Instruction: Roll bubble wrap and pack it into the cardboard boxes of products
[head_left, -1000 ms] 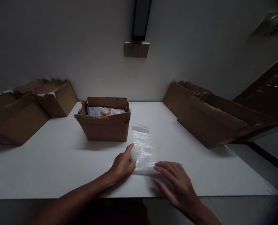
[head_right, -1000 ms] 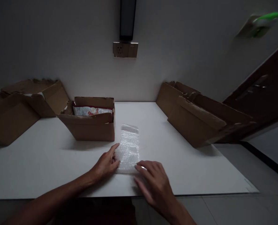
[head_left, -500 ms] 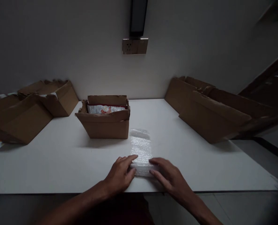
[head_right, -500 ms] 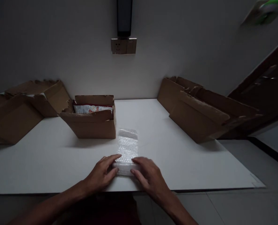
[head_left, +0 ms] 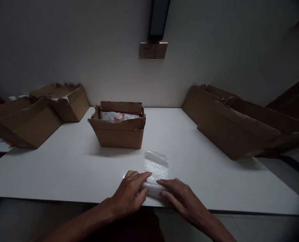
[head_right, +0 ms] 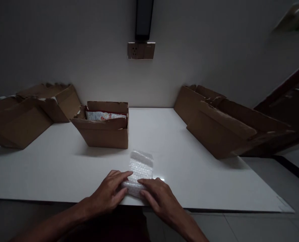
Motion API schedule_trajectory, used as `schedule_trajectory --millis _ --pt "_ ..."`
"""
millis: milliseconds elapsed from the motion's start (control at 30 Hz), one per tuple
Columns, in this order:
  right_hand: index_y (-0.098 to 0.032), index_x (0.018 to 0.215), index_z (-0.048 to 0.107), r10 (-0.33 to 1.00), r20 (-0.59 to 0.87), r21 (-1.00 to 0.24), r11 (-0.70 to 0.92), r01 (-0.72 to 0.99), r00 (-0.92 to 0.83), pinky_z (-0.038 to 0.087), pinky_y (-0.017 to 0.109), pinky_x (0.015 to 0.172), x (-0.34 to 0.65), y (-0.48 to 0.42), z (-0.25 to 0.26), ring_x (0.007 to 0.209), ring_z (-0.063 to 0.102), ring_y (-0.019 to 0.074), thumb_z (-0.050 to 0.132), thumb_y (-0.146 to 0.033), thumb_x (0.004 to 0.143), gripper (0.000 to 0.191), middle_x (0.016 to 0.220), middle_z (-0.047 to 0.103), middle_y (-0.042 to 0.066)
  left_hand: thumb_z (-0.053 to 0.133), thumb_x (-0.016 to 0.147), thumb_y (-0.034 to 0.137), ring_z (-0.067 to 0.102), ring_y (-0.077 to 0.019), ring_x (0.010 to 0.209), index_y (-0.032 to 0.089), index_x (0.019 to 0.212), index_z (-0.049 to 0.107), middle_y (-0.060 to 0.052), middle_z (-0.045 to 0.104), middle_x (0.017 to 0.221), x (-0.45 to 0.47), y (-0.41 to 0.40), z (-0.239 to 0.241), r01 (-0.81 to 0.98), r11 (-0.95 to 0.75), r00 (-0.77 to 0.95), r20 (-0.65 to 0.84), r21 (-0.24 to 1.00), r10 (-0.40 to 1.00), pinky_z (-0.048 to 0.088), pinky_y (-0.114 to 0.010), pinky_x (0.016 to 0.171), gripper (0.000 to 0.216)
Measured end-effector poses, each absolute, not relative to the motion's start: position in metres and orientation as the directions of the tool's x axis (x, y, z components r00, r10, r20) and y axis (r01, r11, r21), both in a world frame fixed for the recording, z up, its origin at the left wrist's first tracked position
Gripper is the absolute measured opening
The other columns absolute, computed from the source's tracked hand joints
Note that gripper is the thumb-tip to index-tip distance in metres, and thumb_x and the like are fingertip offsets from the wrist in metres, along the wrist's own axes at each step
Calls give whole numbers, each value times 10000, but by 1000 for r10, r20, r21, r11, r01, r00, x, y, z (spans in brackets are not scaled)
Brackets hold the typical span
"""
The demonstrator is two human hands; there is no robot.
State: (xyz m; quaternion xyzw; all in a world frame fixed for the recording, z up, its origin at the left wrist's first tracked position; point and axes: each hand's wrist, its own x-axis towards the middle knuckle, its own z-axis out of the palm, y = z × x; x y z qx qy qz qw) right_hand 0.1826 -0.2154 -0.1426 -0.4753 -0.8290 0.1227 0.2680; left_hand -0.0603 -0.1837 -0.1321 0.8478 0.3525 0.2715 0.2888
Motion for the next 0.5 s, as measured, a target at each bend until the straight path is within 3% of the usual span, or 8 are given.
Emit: schedule_trajectory --millis 67,133,233,300,433,500 --pt "-275 1287 590 858 366 -439 501 746 -361 552 416 845 184 -223 -141 1012 672 239 526 -312 978 317 1146 720 90 543 855 179 622 -239 924 191 1359 528 -92 712 1046 -59 -183 -133 486 -495 559 179 720 810 483 -405 868 505" --pt "-260 1281 594 820 446 -337 525 781 -359 527 469 883 184 -226 -139 1087 639 280 574 -314 941 345 1229 680 125 566 848 213 622 -244 888 177 1352 536 -88 715 992 -55 -175 -136 540 -472 539 145 697 830 480 -411 853 506" --pt "-256 1260 614 793 428 -218 557 802 -434 501 497 892 180 -225 -139 1097 619 309 656 -329 879 391 1273 658 137 574 856 226 616 -246 866 182 1306 564 -75 707 933 -49 -162 -142 606 -503 512 183 616 840 466 -435 861 452" --pt "-248 1248 620 790 414 -215 568 795 -453 506 475 867 176 -221 -142 1037 643 286 632 -294 902 350 1206 695 124 586 869 254 608 -265 959 188 1270 578 -97 693 1037 -48 -160 -142 608 -528 489 244 594 837 463 -456 892 406" --pt "-237 1225 625 814 461 -403 546 734 -353 539 403 787 172 -216 -145 890 687 229 523 -260 974 271 1037 754 89 652 822 270 543 -295 1181 194 1303 542 -126 614 1271 -57 -177 -139 461 -593 510 350 660 786 431 -492 1021 499" --pt "-245 1218 636 890 368 -561 443 699 -269 556 378 768 171 -215 -141 869 699 222 520 -329 978 280 1036 758 82 634 813 232 540 -286 1203 202 1362 493 -134 583 1311 -63 -190 -139 402 -491 437 309 773 845 429 -492 1048 567"
